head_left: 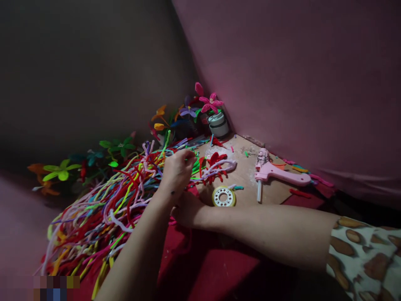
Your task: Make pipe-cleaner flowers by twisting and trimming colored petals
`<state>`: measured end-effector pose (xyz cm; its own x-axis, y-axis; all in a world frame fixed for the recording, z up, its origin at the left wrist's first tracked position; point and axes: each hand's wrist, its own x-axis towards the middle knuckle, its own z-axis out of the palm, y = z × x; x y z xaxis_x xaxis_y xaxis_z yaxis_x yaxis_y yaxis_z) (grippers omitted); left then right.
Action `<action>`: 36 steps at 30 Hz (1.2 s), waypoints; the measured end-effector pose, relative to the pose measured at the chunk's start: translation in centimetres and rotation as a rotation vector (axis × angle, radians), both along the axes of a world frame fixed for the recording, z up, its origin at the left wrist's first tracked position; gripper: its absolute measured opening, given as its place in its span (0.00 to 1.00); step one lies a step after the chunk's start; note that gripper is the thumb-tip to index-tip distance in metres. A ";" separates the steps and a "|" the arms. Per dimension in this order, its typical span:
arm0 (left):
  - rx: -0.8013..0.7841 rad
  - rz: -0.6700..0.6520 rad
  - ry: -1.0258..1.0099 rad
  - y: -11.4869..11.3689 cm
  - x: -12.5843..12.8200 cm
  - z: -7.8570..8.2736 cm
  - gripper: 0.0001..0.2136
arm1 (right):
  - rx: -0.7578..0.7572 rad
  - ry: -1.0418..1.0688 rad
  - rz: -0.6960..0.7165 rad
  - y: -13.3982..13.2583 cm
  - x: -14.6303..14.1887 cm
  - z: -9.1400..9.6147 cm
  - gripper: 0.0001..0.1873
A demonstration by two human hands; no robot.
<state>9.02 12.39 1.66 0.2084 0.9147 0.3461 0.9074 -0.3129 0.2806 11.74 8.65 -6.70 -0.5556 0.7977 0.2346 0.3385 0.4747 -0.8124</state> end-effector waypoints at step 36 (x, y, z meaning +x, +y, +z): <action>-0.276 0.033 0.269 -8.4 -14.1 -3.8 0.09 | -0.412 0.434 -0.149 -1.0 1.2 0.4 0.09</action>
<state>-5.08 4.04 -2.19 0.2271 0.9736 0.0234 0.9683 -0.2283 0.1011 12.89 7.64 -6.35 -0.3544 0.9325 0.0699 -0.0254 0.0651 -0.9976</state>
